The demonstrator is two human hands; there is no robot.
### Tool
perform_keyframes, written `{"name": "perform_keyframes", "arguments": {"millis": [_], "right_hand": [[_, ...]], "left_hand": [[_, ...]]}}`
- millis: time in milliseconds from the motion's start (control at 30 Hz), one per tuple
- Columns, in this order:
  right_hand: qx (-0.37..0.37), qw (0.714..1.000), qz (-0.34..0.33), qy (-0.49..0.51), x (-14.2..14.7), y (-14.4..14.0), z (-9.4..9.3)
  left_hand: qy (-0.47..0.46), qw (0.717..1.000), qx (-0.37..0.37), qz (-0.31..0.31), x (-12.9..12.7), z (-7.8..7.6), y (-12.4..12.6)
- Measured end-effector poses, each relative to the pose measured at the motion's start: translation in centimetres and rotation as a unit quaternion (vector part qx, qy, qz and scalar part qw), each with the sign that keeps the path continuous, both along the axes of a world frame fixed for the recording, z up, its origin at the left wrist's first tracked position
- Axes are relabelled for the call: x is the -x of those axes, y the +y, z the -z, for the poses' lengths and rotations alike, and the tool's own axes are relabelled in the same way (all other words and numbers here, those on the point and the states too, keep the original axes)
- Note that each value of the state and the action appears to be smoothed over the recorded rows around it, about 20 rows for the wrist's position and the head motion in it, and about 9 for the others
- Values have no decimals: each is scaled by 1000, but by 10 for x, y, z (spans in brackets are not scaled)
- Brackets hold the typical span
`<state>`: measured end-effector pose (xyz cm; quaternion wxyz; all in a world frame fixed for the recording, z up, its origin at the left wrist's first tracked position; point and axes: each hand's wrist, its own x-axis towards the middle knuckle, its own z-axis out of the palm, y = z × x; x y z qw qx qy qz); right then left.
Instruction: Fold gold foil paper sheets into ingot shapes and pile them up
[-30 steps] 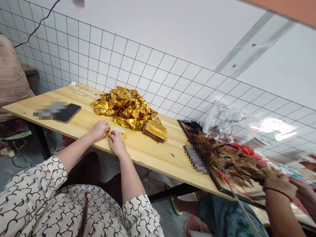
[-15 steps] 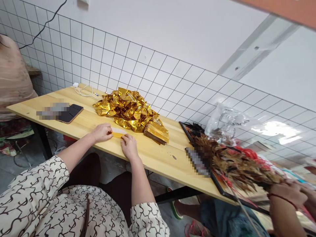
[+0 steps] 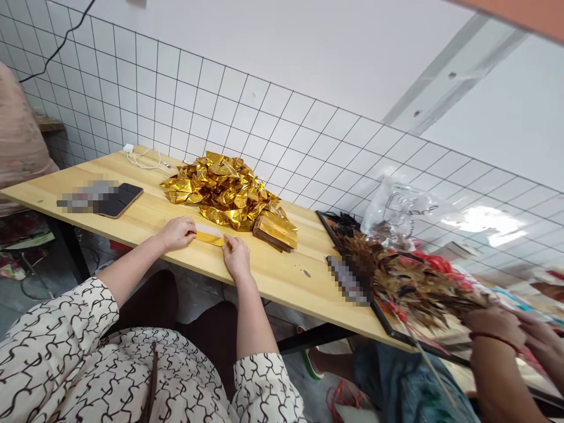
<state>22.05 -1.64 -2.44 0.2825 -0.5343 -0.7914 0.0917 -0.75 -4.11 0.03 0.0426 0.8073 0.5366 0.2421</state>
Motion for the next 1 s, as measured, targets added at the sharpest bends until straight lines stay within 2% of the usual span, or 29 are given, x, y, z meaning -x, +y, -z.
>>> {"name": "perform_keyframes", "arguments": {"millis": [233,400,633,767,1000], "right_hand": [[4,1000,-7,-18,7,-8,-10],[11,999,-2,40,11,-4,-11],[10,991,47,128,21,6,-8],[-14,997,20,77,25,4,-11],[-54,992,-48,-102,29,-5,-14]], "left_hand": [[-8,1000,0,8,1,3,3],[-7,1000,-2,10,1,3,3],[3,1000,-14,11,0,4,3],[4,1000,-10,9,0,4,3],[4,1000,4,11,0,2,2]]}}
